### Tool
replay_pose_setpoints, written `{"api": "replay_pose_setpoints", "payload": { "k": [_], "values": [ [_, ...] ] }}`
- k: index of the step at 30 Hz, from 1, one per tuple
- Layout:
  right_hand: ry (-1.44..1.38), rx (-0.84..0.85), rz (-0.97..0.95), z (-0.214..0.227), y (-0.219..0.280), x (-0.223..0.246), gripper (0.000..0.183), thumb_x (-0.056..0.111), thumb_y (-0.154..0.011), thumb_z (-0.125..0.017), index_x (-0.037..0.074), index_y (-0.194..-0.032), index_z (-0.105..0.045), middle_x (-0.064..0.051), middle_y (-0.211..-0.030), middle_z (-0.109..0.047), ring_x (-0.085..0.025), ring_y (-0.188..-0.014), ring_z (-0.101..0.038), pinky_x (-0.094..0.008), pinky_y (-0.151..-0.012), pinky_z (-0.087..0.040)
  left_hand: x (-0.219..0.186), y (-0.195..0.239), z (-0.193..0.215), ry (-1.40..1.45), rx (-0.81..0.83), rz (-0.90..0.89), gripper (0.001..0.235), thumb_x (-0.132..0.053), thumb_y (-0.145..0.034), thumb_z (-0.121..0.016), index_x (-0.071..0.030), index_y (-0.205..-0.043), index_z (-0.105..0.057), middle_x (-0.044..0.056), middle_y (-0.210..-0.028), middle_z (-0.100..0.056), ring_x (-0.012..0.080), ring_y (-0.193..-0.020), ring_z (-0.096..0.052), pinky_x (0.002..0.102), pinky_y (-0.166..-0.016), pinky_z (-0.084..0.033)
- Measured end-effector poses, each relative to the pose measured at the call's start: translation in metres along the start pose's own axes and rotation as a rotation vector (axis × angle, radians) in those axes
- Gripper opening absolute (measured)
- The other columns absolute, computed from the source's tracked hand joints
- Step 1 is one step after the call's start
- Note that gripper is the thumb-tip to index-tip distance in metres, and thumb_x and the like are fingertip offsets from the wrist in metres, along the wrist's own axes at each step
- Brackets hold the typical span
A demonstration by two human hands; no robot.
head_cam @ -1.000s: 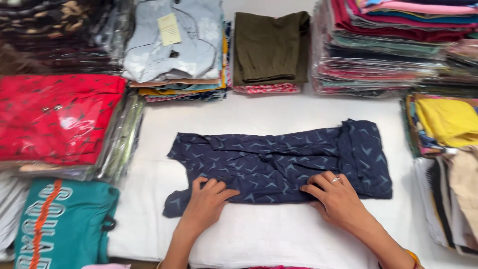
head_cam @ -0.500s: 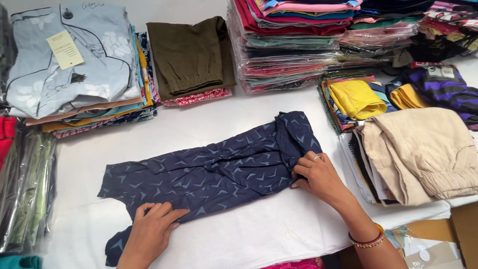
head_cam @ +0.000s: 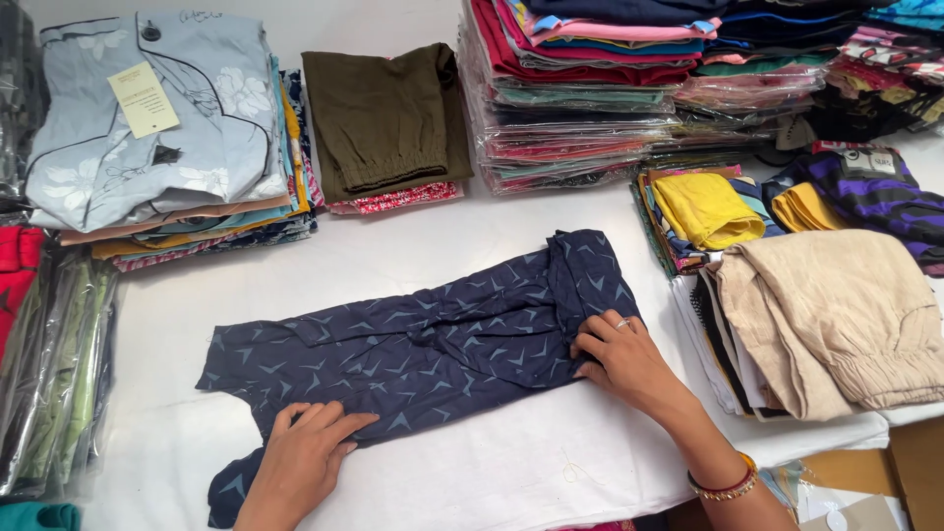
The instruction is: The person folds a light blue floral-patterned shirt on a white table, smoothing the fabric and aligning the edges before folding it into a compact square. They then fold a dark blue patterned shirt using a similar method, folding the sides inward and rolling it up before placing it on the table.
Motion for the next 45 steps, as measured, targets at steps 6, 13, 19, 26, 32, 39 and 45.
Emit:
{"api": "replay_pose_setpoints", "payload": {
  "k": [6, 13, 19, 26, 32, 39, 45],
  "values": [
    [-0.093, -0.033, 0.054, -0.007, -0.001, 0.005, 0.03, 0.021, -0.066, -0.082, 0.014, -0.094, -0.071, -0.002, -0.103, -0.06, -0.025, -0.101, -0.054, -0.041, -0.082, -0.04, -0.021, 0.0, 0.015, 0.035, 0.099, 0.088, 0.056, -0.019, -0.077, -0.08, -0.03, -0.13, -0.07, -0.002, -0.104, -0.061, 0.0169, -0.1, -0.056, 0.043, -0.113, -0.026],
    [0.058, 0.031, 0.014, -0.016, 0.004, -0.006, 0.03, 0.021, -0.072, -0.078, 0.016, -0.099, -0.065, -0.001, -0.098, -0.058, -0.024, -0.102, -0.055, -0.04, -0.084, -0.041, -0.014, 0.012, 0.01, 0.043, -0.004, -0.01, 0.04, -0.011, -0.083, -0.074, -0.025, -0.121, -0.074, -0.001, -0.09, -0.062, 0.018, -0.1, -0.058, 0.046, -0.114, -0.026],
    [0.244, 0.159, -0.06, -0.036, 0.011, -0.021, 0.034, 0.03, -0.074, -0.076, 0.024, -0.106, -0.067, 0.005, -0.106, -0.059, -0.019, -0.113, -0.055, -0.038, -0.092, -0.043, -0.018, 0.022, 0.033, 0.217, -0.025, -0.06, 0.042, -0.02, -0.077, -0.082, -0.018, -0.118, -0.073, 0.001, -0.091, -0.063, 0.0203, -0.099, -0.058, 0.047, -0.112, -0.025],
    [0.032, -0.117, 0.127, -0.004, 0.0, -0.005, 0.032, 0.045, -0.073, -0.08, 0.032, -0.102, -0.074, 0.008, -0.133, -0.062, -0.022, -0.121, -0.054, -0.04, -0.095, -0.043, 0.082, 0.017, 0.077, 0.196, -0.507, 0.127, 0.03, -0.014, -0.084, -0.074, -0.017, -0.114, -0.075, 0.004, -0.089, -0.069, 0.0243, -0.092, -0.064, 0.04, -0.087, -0.049],
    [-0.067, -0.168, 0.229, 0.025, -0.033, 0.051, 0.035, 0.037, -0.071, -0.081, 0.023, -0.102, -0.073, 0.006, -0.124, -0.065, -0.021, -0.119, -0.056, -0.043, -0.094, -0.042, 0.16, -0.032, 0.067, 0.385, -0.764, 0.257, 0.041, -0.011, -0.08, -0.077, -0.018, -0.12, -0.071, 0.004, -0.102, -0.065, 0.0214, -0.094, -0.064, 0.038, -0.083, -0.052],
    [-0.097, -0.212, 0.147, 0.006, -0.043, 0.02, 0.025, 0.032, -0.076, -0.08, 0.019, -0.097, -0.075, 0.007, -0.12, -0.069, -0.02, -0.121, -0.058, -0.039, -0.092, -0.044, 0.18, -0.054, 0.043, 0.268, -0.622, 0.401, 0.024, -0.008, -0.078, -0.078, -0.021, -0.099, -0.078, -0.003, -0.09, -0.064, 0.0177, -0.1, -0.059, 0.039, -0.098, -0.036],
    [-0.18, -0.271, 0.08, -0.013, -0.047, -0.005, 0.018, 0.021, -0.076, -0.076, 0.015, -0.093, -0.076, 0.005, -0.116, -0.072, -0.022, -0.119, -0.06, -0.038, -0.094, -0.046, 0.176, -0.036, 0.051, 0.2, -0.753, 0.35, 0.022, 0.004, -0.071, -0.072, -0.017, -0.074, -0.077, -0.004, -0.091, -0.063, 0.0186, -0.101, -0.057, 0.037, -0.097, -0.037]
  ]
}}
Point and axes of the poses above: each hand's wrist, its own y-axis away from the middle knuckle, its own z-axis out of the back of the hand, x = y × z, the point moved 4 cm from there along -y, towards the middle knuckle
